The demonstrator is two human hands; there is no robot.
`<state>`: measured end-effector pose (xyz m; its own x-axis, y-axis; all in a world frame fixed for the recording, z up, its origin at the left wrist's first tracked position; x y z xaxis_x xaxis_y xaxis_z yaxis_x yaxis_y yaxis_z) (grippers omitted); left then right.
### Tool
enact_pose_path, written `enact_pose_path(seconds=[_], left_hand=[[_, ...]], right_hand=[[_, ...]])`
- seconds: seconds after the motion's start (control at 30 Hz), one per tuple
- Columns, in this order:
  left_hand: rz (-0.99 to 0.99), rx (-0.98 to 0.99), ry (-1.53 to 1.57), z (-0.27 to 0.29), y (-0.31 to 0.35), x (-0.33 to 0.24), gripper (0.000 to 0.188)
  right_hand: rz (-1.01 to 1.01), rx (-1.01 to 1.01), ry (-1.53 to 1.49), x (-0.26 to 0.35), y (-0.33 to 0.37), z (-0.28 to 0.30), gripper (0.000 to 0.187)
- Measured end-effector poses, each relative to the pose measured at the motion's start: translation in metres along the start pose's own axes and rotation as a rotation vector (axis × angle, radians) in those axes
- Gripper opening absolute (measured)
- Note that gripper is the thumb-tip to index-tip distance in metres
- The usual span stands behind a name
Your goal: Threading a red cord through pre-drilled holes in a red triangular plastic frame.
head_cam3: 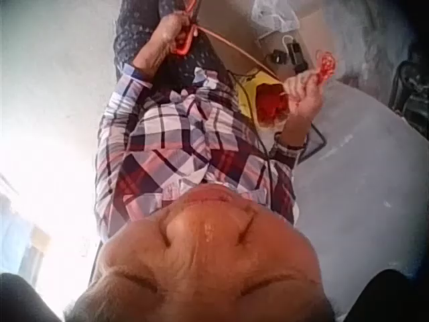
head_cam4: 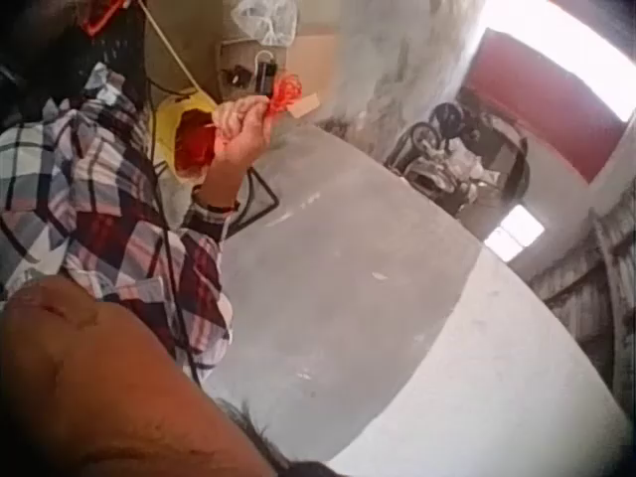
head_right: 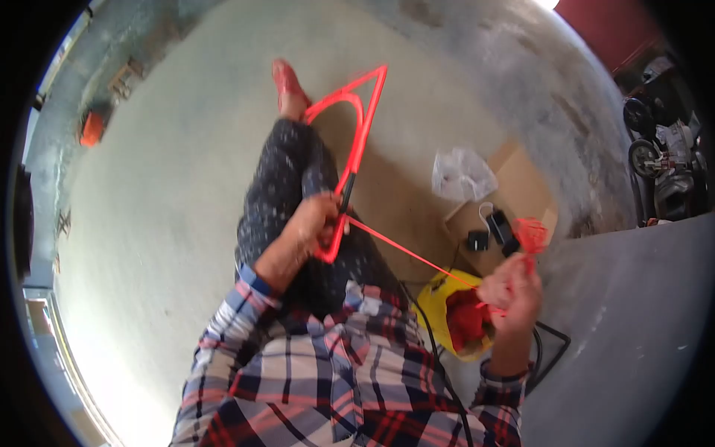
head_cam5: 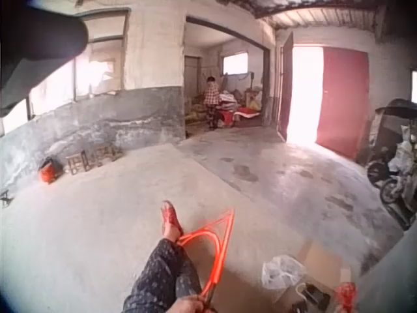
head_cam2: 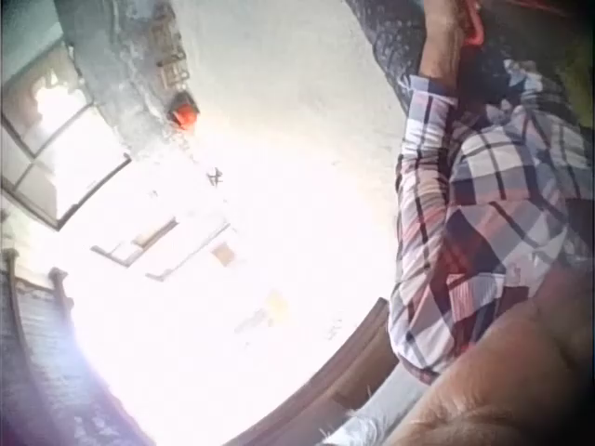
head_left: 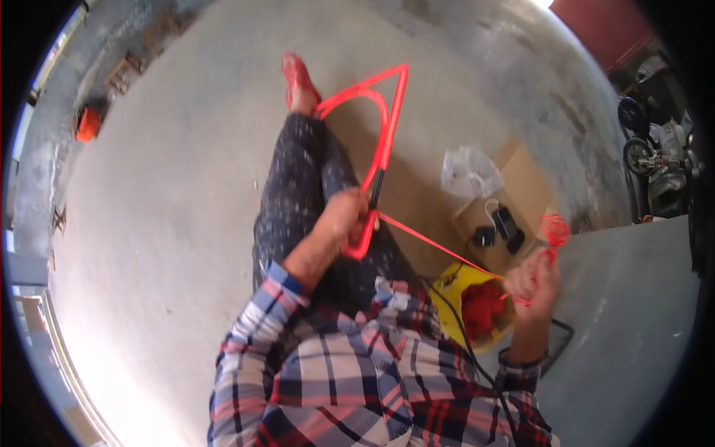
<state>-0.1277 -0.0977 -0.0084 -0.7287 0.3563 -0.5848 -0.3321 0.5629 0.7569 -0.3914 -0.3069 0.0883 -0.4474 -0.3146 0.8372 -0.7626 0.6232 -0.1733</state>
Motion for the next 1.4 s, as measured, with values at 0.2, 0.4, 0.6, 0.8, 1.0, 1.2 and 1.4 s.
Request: enact_pose_path(seconds=[0.2,0.4,0.6,0.8,1.0,1.2,1.4], left_hand=[[-0.132,-0.156,0.04,0.01,-0.014,0.025,0.013],[-1.066,-0.172,-0.912,-0.04,0.05,0.005,0.025],[-0.274,0.559,0.15,-0.052,0.053,-0.003,0.018],[-0.614,0.507,0.23,-0.006,0.062,-0.052,0.012],[-1.019,-0.338,-1.224,0.025,0.02,-0.034,0.01],[-1.065,-0.532,-1.071,0.011,-0.008,-0.002,0.008],[-1.148,-0.711,-0.917,0.003,0.005,-0.015,0.022]], right_hand=[[0.183,-0.471,-0.185,-0.017,-0.029,0.105,0.028],[-0.257,0.449,-0.268,-0.12,-0.023,-0.014,0.035],[-0.42,0.672,-0.512,-0.154,-0.031,-0.08,0.037],[-0.507,0.489,-0.4,-0.167,-0.075,-0.049,0.033],[-0.117,0.562,0.66,-0.192,-0.088,-0.054,0.026],[0.24,0.659,0.885,-0.227,-0.077,-0.055,0.017],[0.096,0.461,0.552,-0.187,-0.087,-0.046,0.012]])
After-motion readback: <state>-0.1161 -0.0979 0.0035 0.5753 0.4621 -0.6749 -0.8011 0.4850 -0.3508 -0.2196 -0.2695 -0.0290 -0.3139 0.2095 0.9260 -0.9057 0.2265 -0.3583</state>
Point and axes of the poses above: each hand's wrist, its own y-axis away from the middle knuckle, its own z-axis out of the back of the hand, x = y × z, the point moved 2 cm from there along -y, towards the middle knuckle, and after that the axes turned 15 degrees about z, right-handed, at the moved point
